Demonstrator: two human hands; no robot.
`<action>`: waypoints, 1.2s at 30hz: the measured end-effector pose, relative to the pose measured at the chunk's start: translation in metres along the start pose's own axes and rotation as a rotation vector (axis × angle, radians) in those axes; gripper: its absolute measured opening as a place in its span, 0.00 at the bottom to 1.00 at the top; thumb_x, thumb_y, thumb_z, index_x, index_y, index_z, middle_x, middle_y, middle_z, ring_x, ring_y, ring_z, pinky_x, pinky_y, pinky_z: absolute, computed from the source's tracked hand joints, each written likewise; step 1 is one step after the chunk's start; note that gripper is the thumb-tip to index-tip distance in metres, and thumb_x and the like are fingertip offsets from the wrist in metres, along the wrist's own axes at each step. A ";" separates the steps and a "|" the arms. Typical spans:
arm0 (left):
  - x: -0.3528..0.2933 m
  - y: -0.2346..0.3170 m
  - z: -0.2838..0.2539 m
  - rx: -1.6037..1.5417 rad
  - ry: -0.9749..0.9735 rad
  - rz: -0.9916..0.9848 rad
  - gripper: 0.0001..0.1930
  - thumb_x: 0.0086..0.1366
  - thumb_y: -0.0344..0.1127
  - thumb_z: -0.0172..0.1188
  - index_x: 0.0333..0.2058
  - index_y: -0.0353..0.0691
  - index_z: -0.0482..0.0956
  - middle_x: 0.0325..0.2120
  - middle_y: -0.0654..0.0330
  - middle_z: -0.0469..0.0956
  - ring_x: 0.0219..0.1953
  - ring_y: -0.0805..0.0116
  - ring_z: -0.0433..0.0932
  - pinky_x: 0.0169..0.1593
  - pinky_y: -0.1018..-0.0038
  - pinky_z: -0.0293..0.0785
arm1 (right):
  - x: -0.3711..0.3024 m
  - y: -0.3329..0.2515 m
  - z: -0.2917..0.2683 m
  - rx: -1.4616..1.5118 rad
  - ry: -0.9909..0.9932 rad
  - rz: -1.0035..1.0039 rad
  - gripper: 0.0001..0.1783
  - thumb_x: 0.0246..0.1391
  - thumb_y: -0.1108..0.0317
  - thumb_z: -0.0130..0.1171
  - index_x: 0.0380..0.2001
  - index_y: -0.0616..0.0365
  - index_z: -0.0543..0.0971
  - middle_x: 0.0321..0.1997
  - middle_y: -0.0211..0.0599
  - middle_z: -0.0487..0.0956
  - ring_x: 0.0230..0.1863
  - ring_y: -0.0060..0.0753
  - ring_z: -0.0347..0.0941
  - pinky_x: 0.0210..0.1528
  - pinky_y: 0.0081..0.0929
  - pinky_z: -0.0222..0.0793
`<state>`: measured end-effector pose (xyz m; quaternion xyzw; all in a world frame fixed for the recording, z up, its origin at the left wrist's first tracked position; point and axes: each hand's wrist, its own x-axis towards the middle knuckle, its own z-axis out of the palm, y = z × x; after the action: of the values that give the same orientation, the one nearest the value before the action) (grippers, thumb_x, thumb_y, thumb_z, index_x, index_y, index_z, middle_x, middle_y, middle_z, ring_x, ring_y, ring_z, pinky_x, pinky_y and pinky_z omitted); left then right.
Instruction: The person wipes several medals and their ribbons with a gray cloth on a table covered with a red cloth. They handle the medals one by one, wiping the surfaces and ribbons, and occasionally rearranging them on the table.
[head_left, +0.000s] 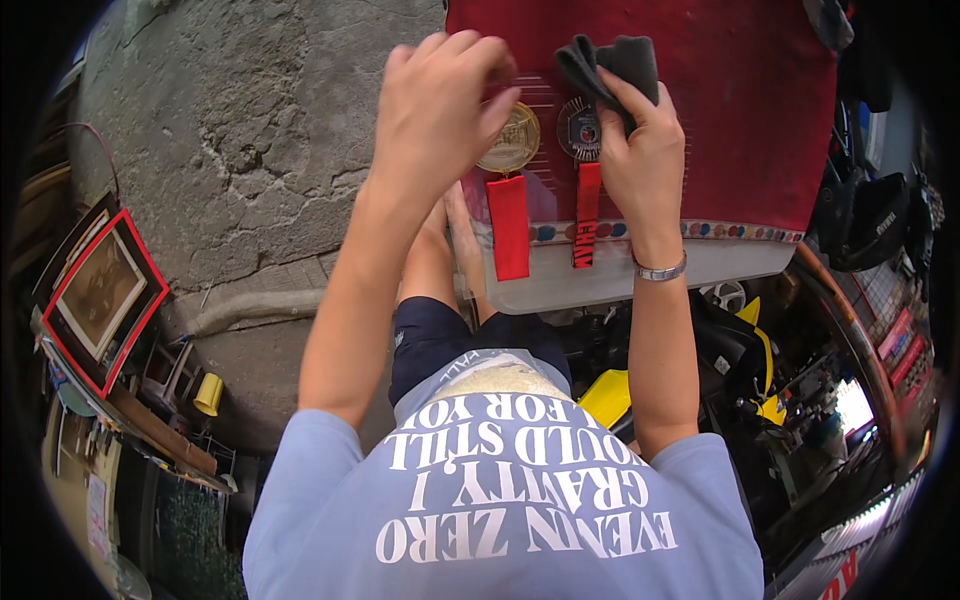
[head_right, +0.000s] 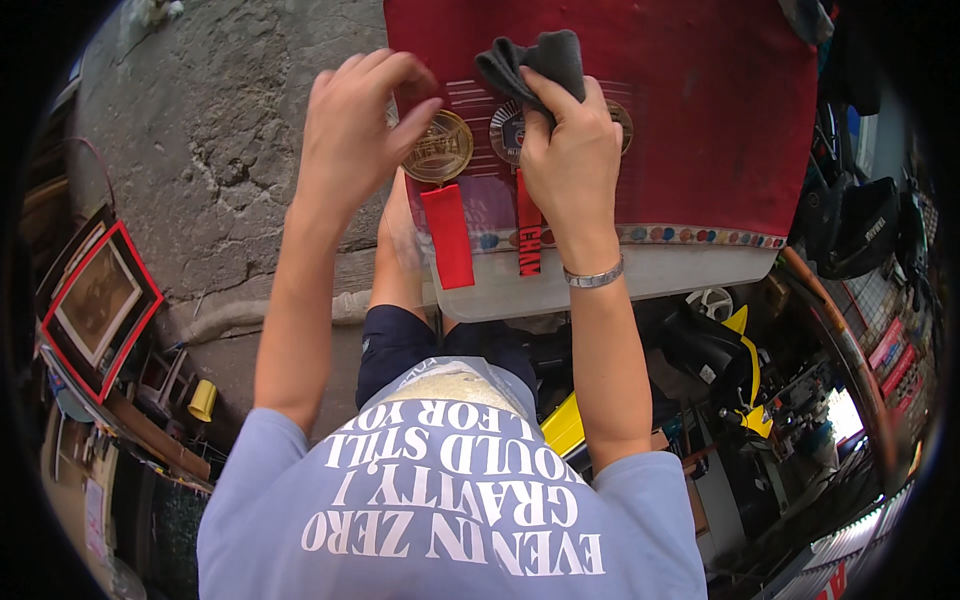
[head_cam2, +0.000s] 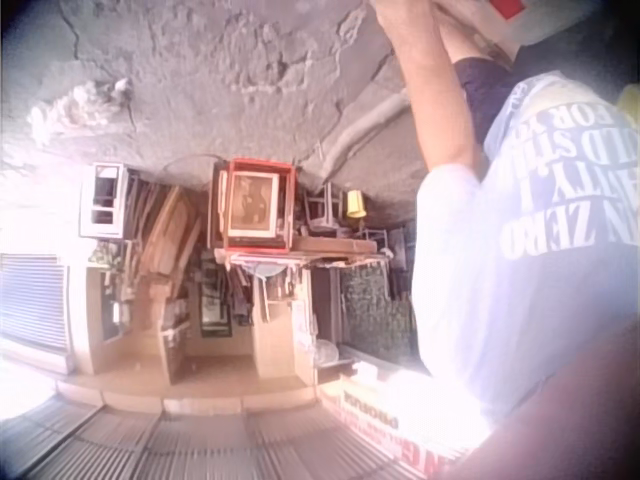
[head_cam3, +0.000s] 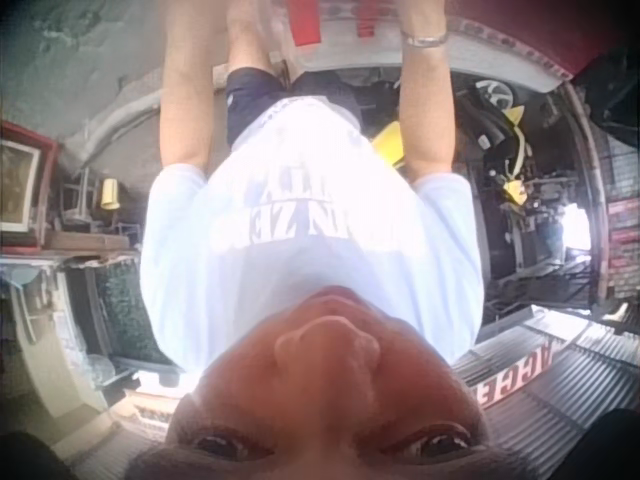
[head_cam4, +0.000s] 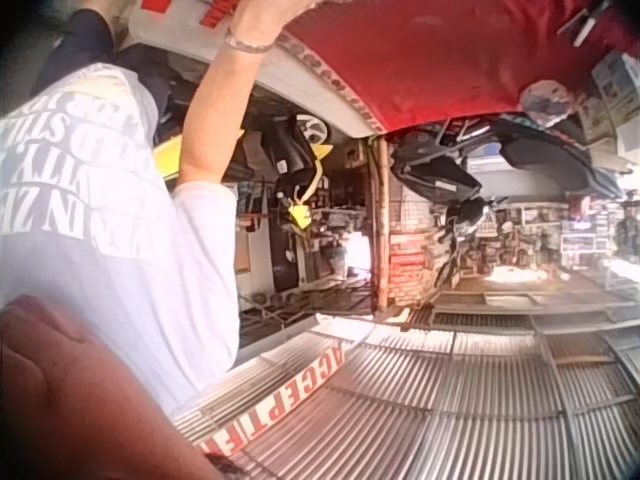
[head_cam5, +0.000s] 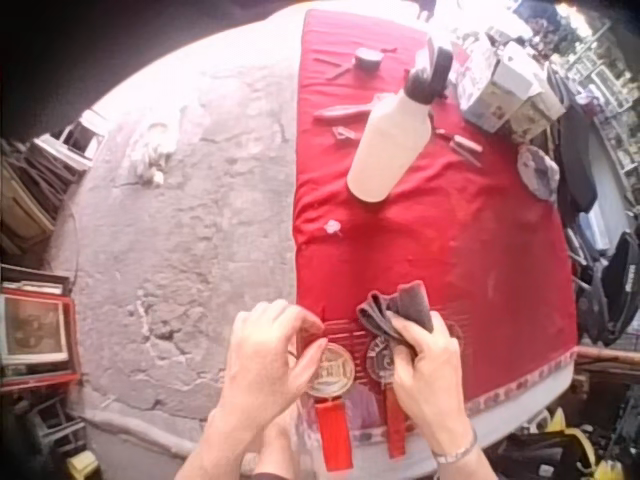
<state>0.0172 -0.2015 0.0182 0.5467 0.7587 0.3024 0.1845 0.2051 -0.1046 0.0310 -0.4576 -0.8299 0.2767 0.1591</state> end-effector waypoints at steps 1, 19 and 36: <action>0.011 0.000 0.003 0.066 -0.080 0.015 0.08 0.59 0.36 0.71 0.37 0.45 0.84 0.31 0.65 0.83 0.41 0.64 0.81 0.50 0.66 0.68 | 0.001 0.001 -0.001 0.000 0.020 -0.006 0.17 0.55 0.76 0.62 0.48 0.55 0.87 0.40 0.50 0.80 0.36 0.51 0.81 0.40 0.43 0.75; 0.052 -0.006 0.006 0.147 -0.416 -0.014 0.12 0.53 0.42 0.74 0.32 0.44 0.85 0.23 0.65 0.83 0.30 0.66 0.82 0.50 0.64 0.64 | -0.012 0.008 -0.032 0.129 0.065 0.214 0.18 0.60 0.77 0.60 0.52 0.55 0.86 0.45 0.45 0.80 0.40 0.43 0.83 0.41 0.37 0.76; 0.055 -0.007 0.005 0.143 -0.420 0.005 0.12 0.51 0.42 0.73 0.31 0.43 0.85 0.22 0.64 0.83 0.29 0.64 0.81 0.46 0.64 0.66 | -0.010 0.009 -0.037 0.145 0.104 0.135 0.18 0.60 0.77 0.61 0.53 0.56 0.85 0.46 0.45 0.81 0.42 0.43 0.83 0.43 0.37 0.75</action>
<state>-0.0033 -0.1496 0.0127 0.6112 0.7219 0.1276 0.2984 0.2357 -0.0977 0.0546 -0.5135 -0.7656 0.3221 0.2155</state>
